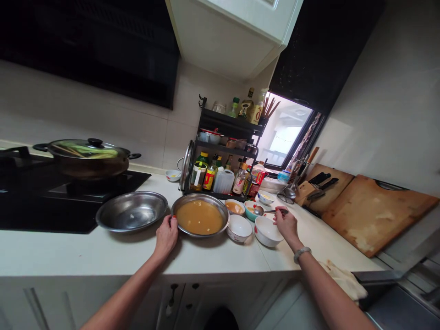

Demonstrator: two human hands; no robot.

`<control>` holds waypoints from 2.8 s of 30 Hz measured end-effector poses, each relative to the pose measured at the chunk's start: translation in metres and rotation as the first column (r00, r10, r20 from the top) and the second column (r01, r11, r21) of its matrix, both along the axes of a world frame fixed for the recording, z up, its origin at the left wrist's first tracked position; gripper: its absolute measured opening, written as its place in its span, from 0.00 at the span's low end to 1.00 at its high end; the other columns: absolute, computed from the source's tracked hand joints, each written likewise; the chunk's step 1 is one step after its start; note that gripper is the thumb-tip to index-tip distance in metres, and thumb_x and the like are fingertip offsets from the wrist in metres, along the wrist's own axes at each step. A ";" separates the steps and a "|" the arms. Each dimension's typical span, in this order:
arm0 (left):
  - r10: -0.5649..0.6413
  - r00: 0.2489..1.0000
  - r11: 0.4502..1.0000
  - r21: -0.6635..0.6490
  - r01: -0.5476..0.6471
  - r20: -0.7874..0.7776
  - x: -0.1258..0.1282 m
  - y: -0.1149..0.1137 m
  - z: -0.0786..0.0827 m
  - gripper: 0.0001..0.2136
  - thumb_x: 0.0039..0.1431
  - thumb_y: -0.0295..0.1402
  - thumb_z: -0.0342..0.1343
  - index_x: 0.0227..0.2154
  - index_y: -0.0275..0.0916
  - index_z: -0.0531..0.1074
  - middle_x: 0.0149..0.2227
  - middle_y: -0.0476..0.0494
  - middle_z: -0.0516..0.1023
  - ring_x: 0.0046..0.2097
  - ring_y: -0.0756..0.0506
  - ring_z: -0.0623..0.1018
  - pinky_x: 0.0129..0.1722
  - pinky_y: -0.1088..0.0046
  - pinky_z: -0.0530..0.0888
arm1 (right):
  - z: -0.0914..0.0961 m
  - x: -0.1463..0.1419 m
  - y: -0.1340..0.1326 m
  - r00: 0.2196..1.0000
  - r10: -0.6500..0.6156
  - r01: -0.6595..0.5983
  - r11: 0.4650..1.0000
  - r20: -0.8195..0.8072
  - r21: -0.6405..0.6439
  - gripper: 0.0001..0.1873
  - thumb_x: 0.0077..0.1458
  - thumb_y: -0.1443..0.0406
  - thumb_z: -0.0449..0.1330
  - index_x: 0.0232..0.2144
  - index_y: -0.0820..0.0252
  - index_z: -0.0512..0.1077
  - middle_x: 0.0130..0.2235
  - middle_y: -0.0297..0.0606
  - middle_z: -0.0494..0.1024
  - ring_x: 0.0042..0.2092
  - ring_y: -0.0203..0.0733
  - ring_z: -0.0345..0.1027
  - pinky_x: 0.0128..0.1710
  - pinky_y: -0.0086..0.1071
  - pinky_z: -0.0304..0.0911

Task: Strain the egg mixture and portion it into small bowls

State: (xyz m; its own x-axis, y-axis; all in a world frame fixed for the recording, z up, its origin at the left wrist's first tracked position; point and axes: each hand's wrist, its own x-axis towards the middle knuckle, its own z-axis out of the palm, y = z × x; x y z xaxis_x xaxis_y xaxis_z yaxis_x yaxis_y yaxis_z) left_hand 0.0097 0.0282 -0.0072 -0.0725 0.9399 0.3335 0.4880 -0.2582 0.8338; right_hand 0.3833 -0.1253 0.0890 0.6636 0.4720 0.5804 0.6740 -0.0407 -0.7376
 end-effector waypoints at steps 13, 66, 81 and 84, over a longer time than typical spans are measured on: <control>-0.005 1.000 1.000 -0.003 0.006 0.027 0.000 -0.001 0.003 0.21 0.60 0.38 0.39 0.45 0.31 0.72 0.37 0.34 0.79 0.38 0.39 0.78 0.39 0.66 0.71 | -0.006 0.005 0.002 0.977 -0.008 0.018 0.999 -0.212 0.045 0.09 0.45 0.60 0.58 0.29 0.60 0.71 0.17 0.32 0.72 0.17 0.41 0.68 0.16 0.29 0.63; -0.028 1.000 0.999 -0.021 0.029 0.009 -0.001 -0.002 0.004 0.21 0.61 0.38 0.38 0.45 0.33 0.71 0.38 0.34 0.79 0.40 0.39 0.78 0.40 0.66 0.70 | 0.022 -0.117 -0.016 0.826 0.405 -0.288 0.901 -0.392 0.323 0.22 0.40 0.52 0.67 0.31 0.61 0.69 0.18 0.31 0.73 0.18 0.35 0.66 0.17 0.26 0.62; -0.028 0.999 0.999 -0.023 0.028 0.017 -0.001 -0.001 0.002 0.21 0.61 0.38 0.38 0.45 0.32 0.71 0.38 0.33 0.80 0.40 0.39 0.78 0.40 0.66 0.70 | 0.026 -0.071 -0.022 0.978 0.198 -0.179 0.956 -0.062 0.232 0.20 0.47 0.50 0.61 0.33 0.60 0.71 0.20 0.32 0.72 0.19 0.37 0.66 0.20 0.30 0.65; -0.020 1.000 1.000 -0.015 0.020 0.013 -0.001 -0.001 0.002 0.21 0.61 0.38 0.38 0.46 0.32 0.71 0.37 0.34 0.80 0.39 0.39 0.78 0.40 0.66 0.70 | 0.018 -0.040 -0.020 0.991 0.069 -0.047 0.981 -0.113 0.188 0.21 0.45 0.49 0.60 0.33 0.61 0.71 0.18 0.32 0.72 0.18 0.38 0.67 0.18 0.29 0.64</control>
State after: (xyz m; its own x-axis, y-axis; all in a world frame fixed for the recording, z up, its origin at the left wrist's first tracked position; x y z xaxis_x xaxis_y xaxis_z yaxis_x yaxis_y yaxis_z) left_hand 0.0091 0.0273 -0.0054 -0.0577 0.9462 0.3184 0.4723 -0.2551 0.8437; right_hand 0.3437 -0.1449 0.1072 0.7076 0.4039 0.5799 0.5787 0.1398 -0.8035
